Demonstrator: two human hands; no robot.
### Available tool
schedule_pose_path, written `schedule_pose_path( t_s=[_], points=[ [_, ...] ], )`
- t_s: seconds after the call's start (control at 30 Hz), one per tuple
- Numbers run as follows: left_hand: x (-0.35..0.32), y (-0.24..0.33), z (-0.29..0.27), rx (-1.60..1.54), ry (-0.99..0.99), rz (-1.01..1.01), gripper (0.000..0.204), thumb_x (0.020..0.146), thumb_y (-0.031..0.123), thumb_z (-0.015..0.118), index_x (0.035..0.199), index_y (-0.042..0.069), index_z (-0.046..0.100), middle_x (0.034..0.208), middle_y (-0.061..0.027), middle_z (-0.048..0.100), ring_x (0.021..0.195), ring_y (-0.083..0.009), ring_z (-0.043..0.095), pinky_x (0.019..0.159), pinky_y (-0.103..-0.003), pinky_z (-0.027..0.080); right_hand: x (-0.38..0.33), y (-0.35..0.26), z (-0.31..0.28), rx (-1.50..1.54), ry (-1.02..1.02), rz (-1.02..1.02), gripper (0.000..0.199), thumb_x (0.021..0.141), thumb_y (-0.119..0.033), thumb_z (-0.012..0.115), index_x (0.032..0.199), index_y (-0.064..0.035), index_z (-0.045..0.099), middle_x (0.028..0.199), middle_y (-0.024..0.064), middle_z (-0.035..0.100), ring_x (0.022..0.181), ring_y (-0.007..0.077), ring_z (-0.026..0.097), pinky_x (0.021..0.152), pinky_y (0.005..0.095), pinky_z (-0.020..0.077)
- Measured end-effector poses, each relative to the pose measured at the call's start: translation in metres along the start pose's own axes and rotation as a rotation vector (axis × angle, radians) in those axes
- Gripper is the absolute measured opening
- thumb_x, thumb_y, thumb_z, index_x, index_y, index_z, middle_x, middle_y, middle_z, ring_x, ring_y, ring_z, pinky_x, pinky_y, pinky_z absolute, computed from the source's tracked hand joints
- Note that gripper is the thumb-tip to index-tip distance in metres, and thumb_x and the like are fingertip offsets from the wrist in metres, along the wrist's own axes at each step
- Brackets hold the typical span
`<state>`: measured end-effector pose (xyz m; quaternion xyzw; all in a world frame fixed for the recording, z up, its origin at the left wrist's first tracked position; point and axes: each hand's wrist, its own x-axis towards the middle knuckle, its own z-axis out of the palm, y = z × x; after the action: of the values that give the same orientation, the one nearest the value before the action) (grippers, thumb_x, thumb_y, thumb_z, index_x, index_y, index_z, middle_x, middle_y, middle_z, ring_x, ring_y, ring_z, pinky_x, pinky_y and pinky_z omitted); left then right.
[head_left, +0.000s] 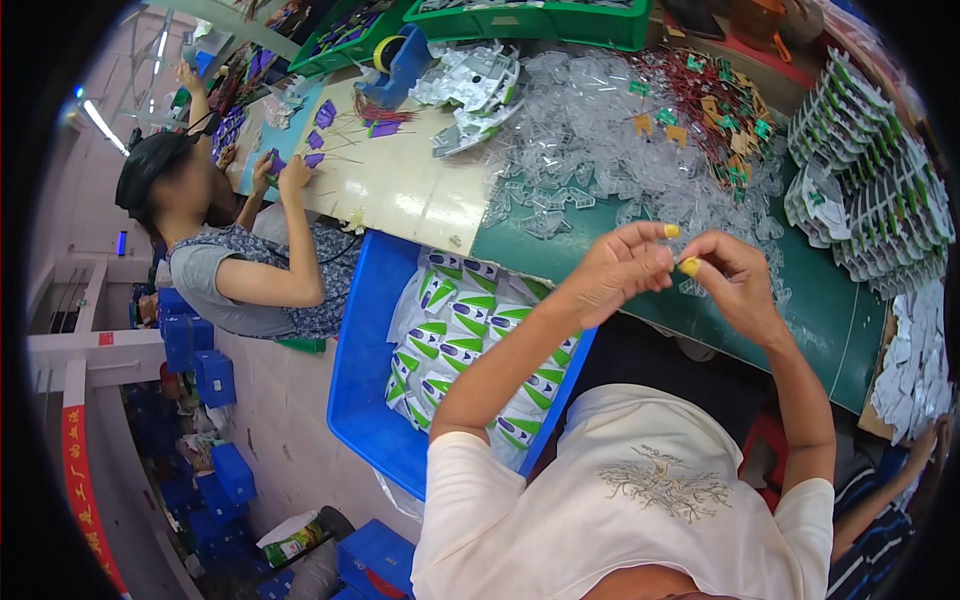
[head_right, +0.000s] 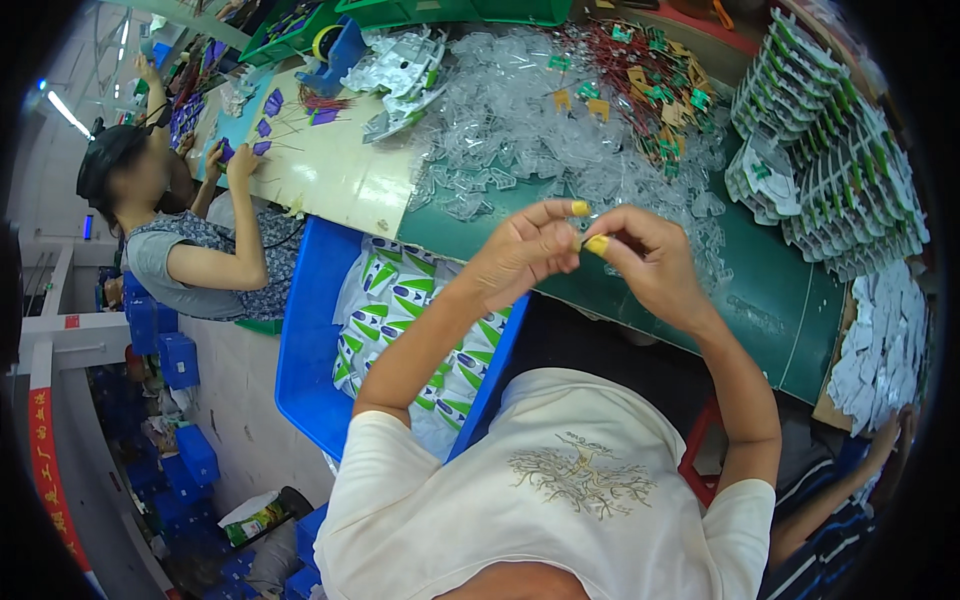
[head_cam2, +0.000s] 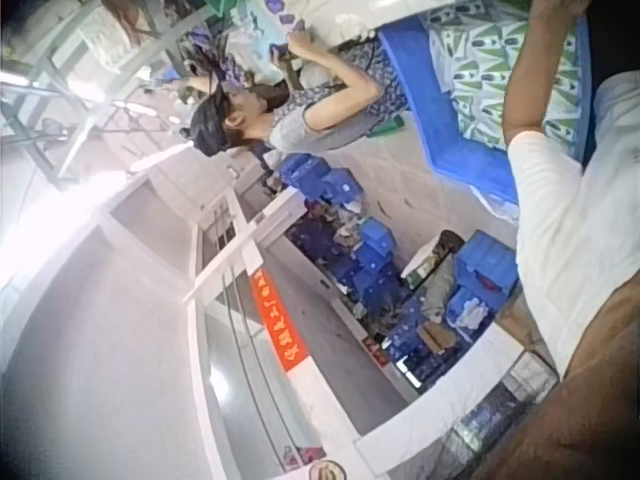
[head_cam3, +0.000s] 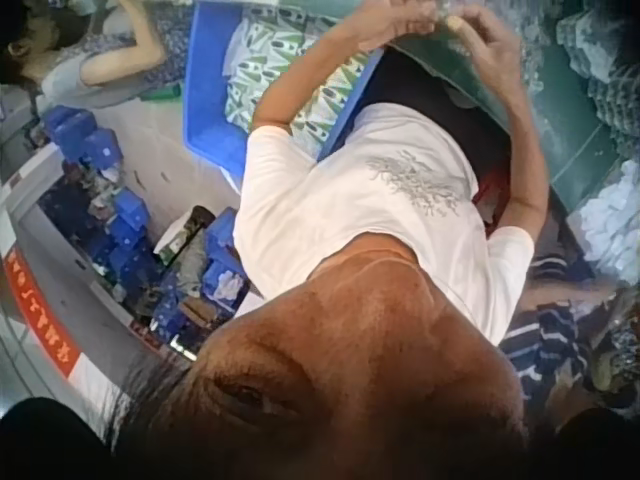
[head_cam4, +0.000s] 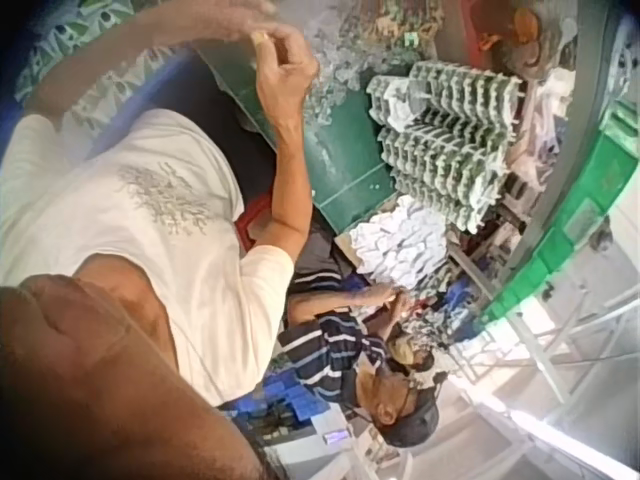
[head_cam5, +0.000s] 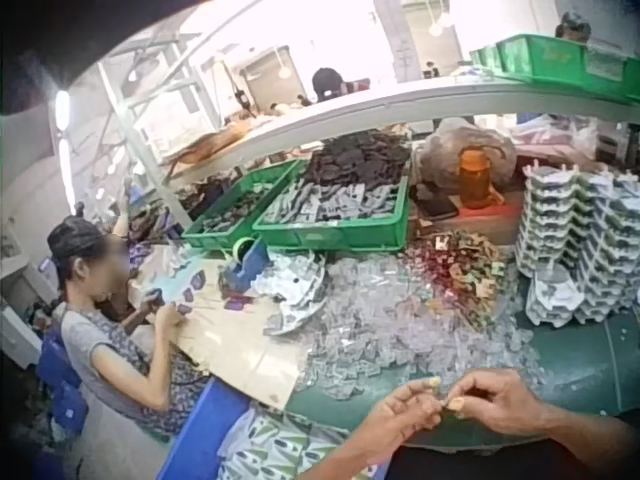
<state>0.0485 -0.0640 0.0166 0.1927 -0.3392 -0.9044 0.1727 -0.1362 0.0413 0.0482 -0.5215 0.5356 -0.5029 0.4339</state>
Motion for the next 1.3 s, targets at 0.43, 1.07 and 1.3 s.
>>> schedule_pose_path(
  t_s=[0.43,1.07,1.3],
  points=[
    [0.044,0.212,-0.209,2.506,0.686,0.877,0.033,0.077,0.001,0.057,0.106,0.013,0.067,0.108,-0.0034,0.066,0.111,-0.0266,0.056,0.092,-0.042,0.04,-0.027,-0.001,-0.018,-0.007,0.146,0.294,0.005,0.089,-0.004,0.062,0.093,-0.0016,0.061,0.085,-0.0033,0.058,0.076,0.0024,0.052,0.066,0.0191,0.0416],
    [-0.076,-0.014,-0.038,2.029,0.182,1.029,0.026,0.075,0.004,0.072,0.1,0.005,0.067,0.09,-0.0064,0.062,0.082,-0.0202,0.063,0.102,-0.047,0.042,-0.039,0.005,-0.008,-0.245,0.03,0.27,0.005,0.088,-0.002,0.061,0.093,-0.0005,0.062,0.08,-0.0038,0.055,0.064,0.0011,0.042,0.054,0.0216,0.0335],
    [-0.081,-0.061,-0.026,2.022,0.313,0.8,0.029,0.073,0.015,0.074,0.1,0.009,0.066,0.107,-0.0084,0.06,0.107,-0.0259,0.059,0.104,-0.046,0.036,-0.024,0.027,0.043,-0.647,0.011,-0.219,0.009,0.079,-0.004,0.064,0.085,-0.0026,0.058,0.081,0.0113,0.059,0.073,0.0312,0.063,0.058,0.0393,0.0498]
  ],
)
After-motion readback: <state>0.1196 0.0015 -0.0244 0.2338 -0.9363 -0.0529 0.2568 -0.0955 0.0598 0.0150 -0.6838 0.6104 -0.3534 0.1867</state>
